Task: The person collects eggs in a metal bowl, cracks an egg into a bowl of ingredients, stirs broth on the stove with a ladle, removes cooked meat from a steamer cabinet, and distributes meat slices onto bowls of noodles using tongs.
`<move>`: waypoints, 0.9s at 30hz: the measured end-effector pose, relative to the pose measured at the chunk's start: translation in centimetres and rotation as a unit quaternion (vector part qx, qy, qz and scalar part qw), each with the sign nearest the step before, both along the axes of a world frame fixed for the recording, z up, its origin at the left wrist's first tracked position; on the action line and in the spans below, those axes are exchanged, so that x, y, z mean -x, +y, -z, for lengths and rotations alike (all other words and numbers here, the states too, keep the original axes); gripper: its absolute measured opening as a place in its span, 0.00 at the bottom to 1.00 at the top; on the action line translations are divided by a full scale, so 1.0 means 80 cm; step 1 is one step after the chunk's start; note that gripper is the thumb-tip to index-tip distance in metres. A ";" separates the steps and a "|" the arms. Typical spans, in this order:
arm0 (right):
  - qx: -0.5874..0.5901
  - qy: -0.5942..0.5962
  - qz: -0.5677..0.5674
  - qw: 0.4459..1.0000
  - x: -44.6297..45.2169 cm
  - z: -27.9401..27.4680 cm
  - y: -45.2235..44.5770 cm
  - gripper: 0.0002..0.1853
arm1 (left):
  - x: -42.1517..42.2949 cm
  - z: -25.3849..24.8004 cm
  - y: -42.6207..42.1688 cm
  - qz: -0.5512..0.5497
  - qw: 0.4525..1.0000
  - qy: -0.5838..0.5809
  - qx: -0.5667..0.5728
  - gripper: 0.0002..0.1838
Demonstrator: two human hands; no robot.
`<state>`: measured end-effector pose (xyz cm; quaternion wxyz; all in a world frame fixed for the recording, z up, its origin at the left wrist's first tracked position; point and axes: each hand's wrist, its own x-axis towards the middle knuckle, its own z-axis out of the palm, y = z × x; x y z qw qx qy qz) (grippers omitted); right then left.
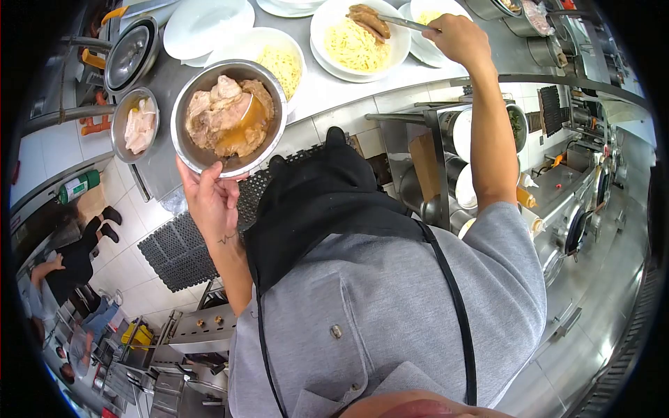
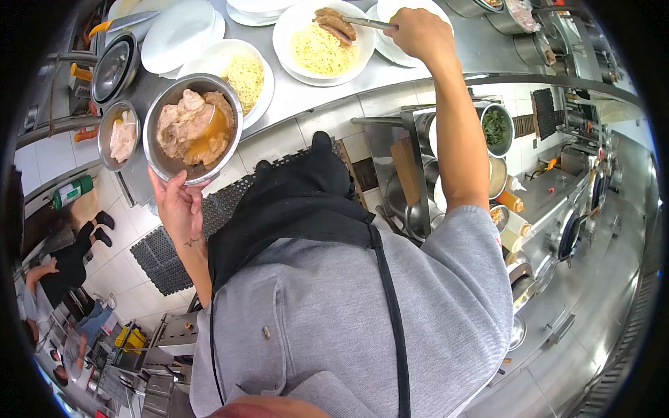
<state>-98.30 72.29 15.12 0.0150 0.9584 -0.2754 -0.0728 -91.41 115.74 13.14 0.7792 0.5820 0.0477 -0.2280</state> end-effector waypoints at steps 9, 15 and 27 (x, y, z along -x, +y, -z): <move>-0.004 0.014 0.014 1.000 0.001 -0.013 0.017 0.14 | -0.003 -0.002 0.003 0.012 1.000 -0.009 -0.004 0.34; -0.045 -0.097 -0.090 0.990 0.012 -0.067 0.075 0.16 | -0.007 0.010 0.011 0.013 0.999 0.009 0.037 0.35; -0.076 -0.078 -0.400 0.910 -0.060 -0.055 0.198 0.11 | -0.004 0.004 0.002 0.036 0.998 0.027 0.035 0.33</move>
